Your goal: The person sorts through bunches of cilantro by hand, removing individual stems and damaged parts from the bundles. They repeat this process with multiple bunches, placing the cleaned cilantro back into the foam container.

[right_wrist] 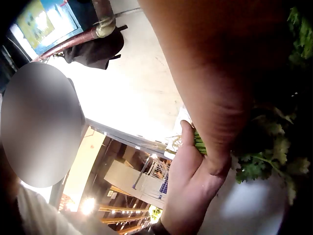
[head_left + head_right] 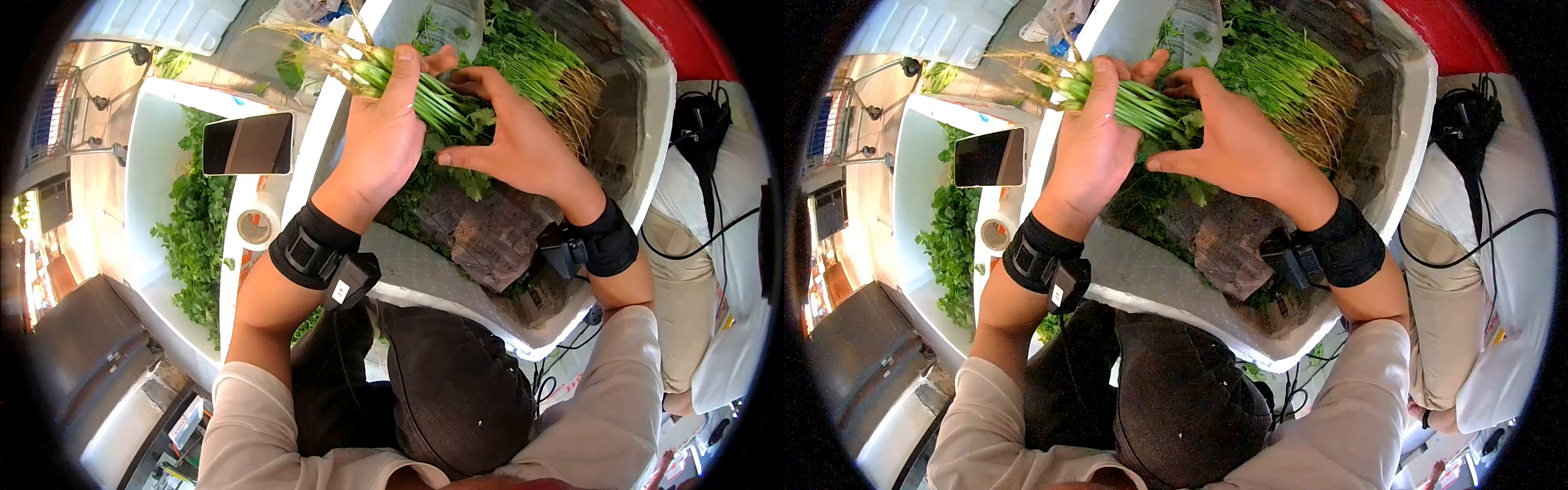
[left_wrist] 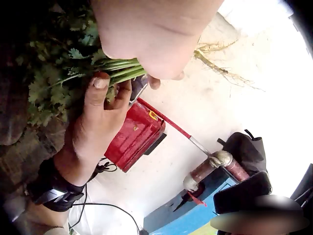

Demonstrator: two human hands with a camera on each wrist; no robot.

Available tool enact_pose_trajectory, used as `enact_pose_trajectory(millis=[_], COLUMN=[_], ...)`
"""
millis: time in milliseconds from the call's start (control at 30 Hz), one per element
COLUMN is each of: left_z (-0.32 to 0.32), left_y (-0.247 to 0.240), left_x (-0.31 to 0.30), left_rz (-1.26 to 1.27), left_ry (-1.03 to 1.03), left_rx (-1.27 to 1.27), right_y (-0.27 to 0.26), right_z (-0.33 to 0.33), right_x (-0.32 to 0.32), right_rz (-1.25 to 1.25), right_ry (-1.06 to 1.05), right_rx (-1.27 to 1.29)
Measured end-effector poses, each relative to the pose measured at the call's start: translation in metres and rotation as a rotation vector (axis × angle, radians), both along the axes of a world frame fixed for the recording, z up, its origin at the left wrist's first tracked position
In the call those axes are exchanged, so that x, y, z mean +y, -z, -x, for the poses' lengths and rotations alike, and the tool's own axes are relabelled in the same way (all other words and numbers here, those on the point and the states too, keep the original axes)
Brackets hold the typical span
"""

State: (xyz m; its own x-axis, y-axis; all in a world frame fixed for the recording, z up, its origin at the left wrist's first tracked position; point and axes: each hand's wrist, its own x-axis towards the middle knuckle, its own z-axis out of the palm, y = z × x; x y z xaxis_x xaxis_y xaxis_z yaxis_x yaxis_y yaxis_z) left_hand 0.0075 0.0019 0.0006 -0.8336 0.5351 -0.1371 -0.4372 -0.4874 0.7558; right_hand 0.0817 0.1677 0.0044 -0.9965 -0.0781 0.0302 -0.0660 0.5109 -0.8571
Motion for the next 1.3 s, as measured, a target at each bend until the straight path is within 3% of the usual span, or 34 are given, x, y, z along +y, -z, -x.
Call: enact_pose_trajectory(millis=[133,200,333,400,533,733,1000,1300], left_z=[-0.001,0.001,0.003,0.006,0.0,0.007,-0.013,-0.018], left_y=[-0.004,0.002,-0.001,0.0,-0.007,0.011,-0.007,-0.009], left_x=[-0.002,-0.004,-0.004,-0.007,-0.005,-0.009,0.002,0.002], left_rz=[-0.072,-0.059,-0.186,-0.268,-0.205,-0.281,-0.234,-0.234], left_ry=[0.066,0.079,0.078,0.215,0.13,0.248,0.012,-0.002], left_rx=[-0.06,0.066,0.06,0.105,0.037,0.16,-0.033,0.068], right_y=[0.007,0.004,0.005,0.01,0.002,0.003,-0.005,-0.014], right_z=[0.0,0.002,-0.001,-0.002,-0.002,-0.001,-0.002,-0.001], right_x=[-0.004,-0.005,-0.008,-0.011,-0.009,-0.006,0.002,0.0], right_rz=[-0.057,-0.122,-0.138,-0.091,-0.111,-0.207,-0.612,-0.671], right_ry=[0.017,-0.007,0.004,0.045,0.059,0.222,0.326,0.289], right_rx=[0.059,0.073,0.138,0.215,0.067,0.233,0.507,0.593])
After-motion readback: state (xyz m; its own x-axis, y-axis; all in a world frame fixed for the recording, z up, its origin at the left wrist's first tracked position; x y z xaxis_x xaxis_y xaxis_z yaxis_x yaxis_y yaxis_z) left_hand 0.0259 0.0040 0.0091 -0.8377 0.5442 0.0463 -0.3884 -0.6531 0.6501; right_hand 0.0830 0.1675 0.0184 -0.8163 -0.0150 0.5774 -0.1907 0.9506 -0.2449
